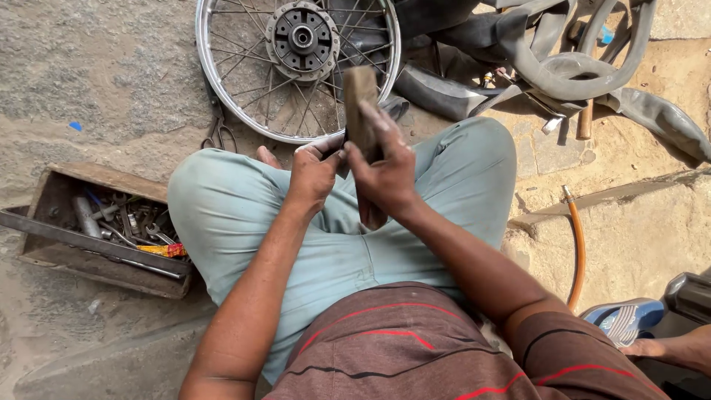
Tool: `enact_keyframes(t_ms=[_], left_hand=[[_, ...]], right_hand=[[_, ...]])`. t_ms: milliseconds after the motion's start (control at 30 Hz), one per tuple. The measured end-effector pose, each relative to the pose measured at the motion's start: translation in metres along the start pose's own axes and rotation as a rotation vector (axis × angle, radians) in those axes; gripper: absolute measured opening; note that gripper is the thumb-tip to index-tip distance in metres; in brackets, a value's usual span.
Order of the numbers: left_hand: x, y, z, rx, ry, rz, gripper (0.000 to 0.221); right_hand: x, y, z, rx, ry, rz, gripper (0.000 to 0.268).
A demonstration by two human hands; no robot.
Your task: Repairing a puncture on a bicycle inner tube by cleaning the area and applying a patch.
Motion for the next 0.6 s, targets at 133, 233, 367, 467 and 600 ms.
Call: enact_keyframes(t_ms=[133, 233, 367, 467, 600], left_hand=[[0.012, 0.019, -0.011, -0.095, 0.042, 0.069, 0.029], [-0.018, -0.003, 0.012, -0.043, 0.036, 0.097, 0.027], [0.009, -0.001, 0.0, -0.045, 0.023, -0.021, 0.029], [0.006, 0.009, -0.001, -0.067, -0.004, 0.009, 0.029], [0.001, 0.014, -0.006, -0.084, 0.005, 0.088, 0.032]], right_hand=[[0.012, 0.009, 0.018, -0.054, 0.04, 0.055, 0.063], [0.038, -0.003, 0.045, 0.167, 0.058, 0.041, 0.061], [0.008, -0.012, 0.012, 0.18, -0.008, 0.039, 0.06], [-0.01, -0.004, -0.001, -0.054, -0.023, 0.04, 0.062], [0.031, 0.003, 0.026, 0.008, 0.087, 0.052, 0.065]])
Point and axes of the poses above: each hand's wrist, its own z-axis towards the middle knuckle, its own y-axis out of the palm, x = y × z, the point moved 5 cm from there along z, towards the middle knuckle, and after that the axes turned 13 degrees about -y, right-handed, at the moved point
